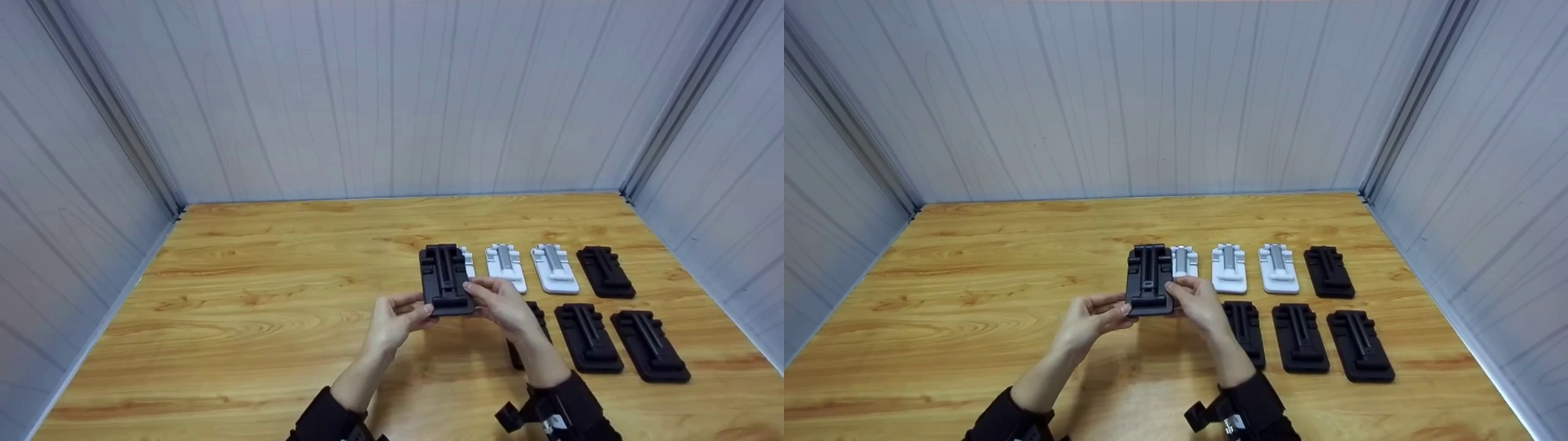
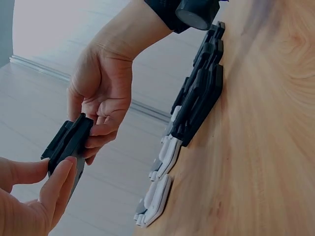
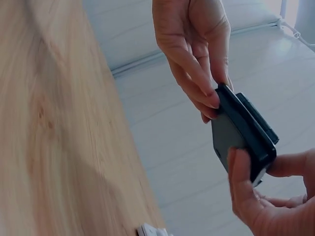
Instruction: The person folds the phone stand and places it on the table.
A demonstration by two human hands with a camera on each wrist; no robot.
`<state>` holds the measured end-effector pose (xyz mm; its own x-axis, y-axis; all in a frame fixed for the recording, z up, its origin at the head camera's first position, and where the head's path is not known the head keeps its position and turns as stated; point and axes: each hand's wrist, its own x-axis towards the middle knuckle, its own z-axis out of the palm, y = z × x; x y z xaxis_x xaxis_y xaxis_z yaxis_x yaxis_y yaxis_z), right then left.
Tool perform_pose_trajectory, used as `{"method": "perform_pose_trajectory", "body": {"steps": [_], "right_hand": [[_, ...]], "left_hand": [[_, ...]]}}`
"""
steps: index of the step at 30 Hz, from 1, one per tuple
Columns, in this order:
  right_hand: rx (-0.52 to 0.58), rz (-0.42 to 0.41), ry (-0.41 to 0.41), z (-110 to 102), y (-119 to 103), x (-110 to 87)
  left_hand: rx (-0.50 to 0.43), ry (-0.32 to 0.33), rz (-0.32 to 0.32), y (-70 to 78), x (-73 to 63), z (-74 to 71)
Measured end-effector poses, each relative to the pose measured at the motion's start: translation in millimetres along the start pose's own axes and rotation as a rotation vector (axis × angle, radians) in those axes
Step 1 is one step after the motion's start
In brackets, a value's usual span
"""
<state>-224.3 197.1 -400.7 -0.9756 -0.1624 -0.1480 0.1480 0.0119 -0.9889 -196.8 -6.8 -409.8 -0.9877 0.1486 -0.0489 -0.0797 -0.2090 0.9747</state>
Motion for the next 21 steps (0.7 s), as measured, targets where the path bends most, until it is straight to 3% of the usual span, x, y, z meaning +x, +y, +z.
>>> {"method": "perform_pose_trajectory", "body": {"steps": [6, 12, 21], "right_hand": [[-0.216, -0.049, 0.067, -5.5, -0.9, 0.6], [-0.334, -0.121, 0.179, -16.1, -0.6, 2.1], [-0.620, -0.219, 0.240, -37.8, -4.7, 0.2]], "left_hand": [[0.022, 0.017, -0.041, -12.2, -0.2, 0.6], [0.099, 0.026, -0.079, -26.1, -0.6, 4.9], [0.149, 0.044, -0.128, -48.3, -4.5, 16.4]]}}
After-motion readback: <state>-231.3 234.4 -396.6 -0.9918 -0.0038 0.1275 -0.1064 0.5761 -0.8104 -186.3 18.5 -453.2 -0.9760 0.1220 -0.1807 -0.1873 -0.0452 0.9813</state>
